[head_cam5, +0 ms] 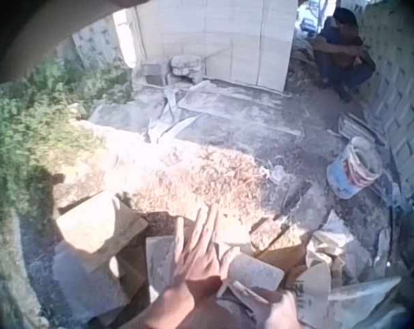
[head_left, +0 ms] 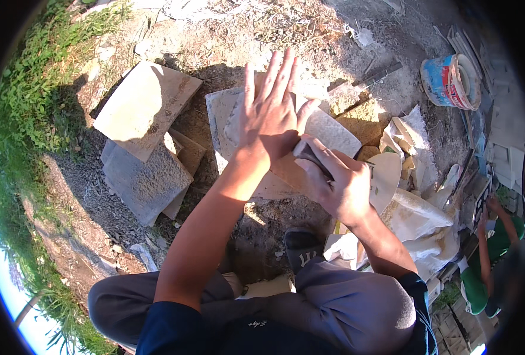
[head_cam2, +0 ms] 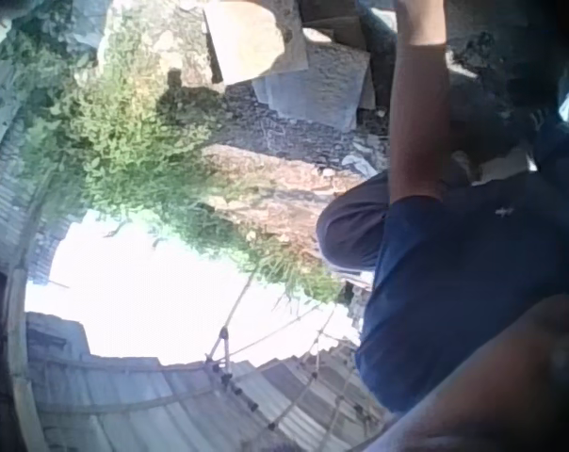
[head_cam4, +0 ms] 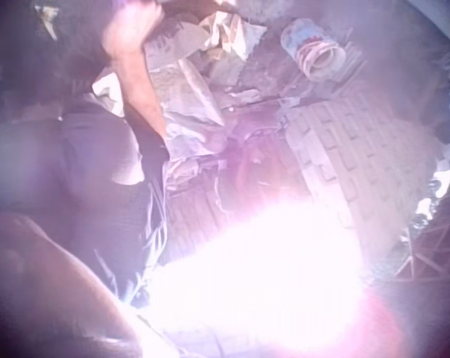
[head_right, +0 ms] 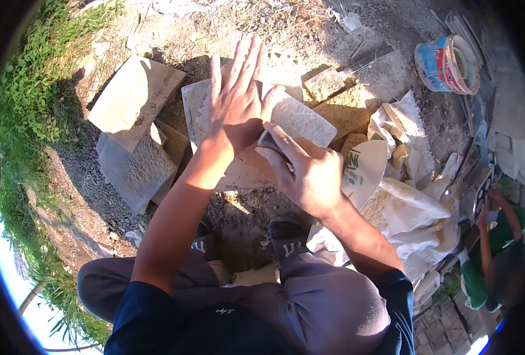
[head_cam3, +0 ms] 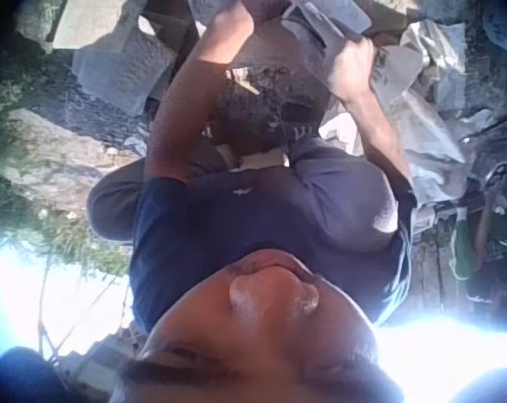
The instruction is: The person uses a hammer and a trowel to shape and clean stone blocks on the ground.
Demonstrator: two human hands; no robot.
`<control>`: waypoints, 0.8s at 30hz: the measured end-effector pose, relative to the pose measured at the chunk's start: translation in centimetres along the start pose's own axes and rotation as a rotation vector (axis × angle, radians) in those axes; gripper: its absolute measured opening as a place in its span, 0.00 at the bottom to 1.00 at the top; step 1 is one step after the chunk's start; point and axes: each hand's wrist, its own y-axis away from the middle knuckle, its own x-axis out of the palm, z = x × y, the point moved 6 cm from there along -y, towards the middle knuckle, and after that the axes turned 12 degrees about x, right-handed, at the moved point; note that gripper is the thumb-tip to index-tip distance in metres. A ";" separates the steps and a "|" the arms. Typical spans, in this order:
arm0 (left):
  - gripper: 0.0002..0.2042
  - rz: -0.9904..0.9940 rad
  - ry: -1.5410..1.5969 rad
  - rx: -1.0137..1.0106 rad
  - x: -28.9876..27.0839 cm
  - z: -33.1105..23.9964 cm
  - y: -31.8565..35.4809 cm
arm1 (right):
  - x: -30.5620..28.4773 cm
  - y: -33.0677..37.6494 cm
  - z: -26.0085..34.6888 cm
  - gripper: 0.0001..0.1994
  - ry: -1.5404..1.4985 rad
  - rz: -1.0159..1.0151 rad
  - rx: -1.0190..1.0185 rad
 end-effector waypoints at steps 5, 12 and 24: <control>0.35 0.057 0.059 0.011 0.7 1.2 0.8 | 1.7 -0.1 0.3 0.20 -0.025 0.004 0.046; 0.38 -0.247 0.443 0.519 4.0 -17.5 -9.1 | -10.4 7.9 -8.3 0.18 0.028 -0.366 0.615; 0.41 0.009 0.613 0.342 2.6 -23.6 7.5 | -16.7 27.9 -13.2 0.15 0.005 -0.791 0.932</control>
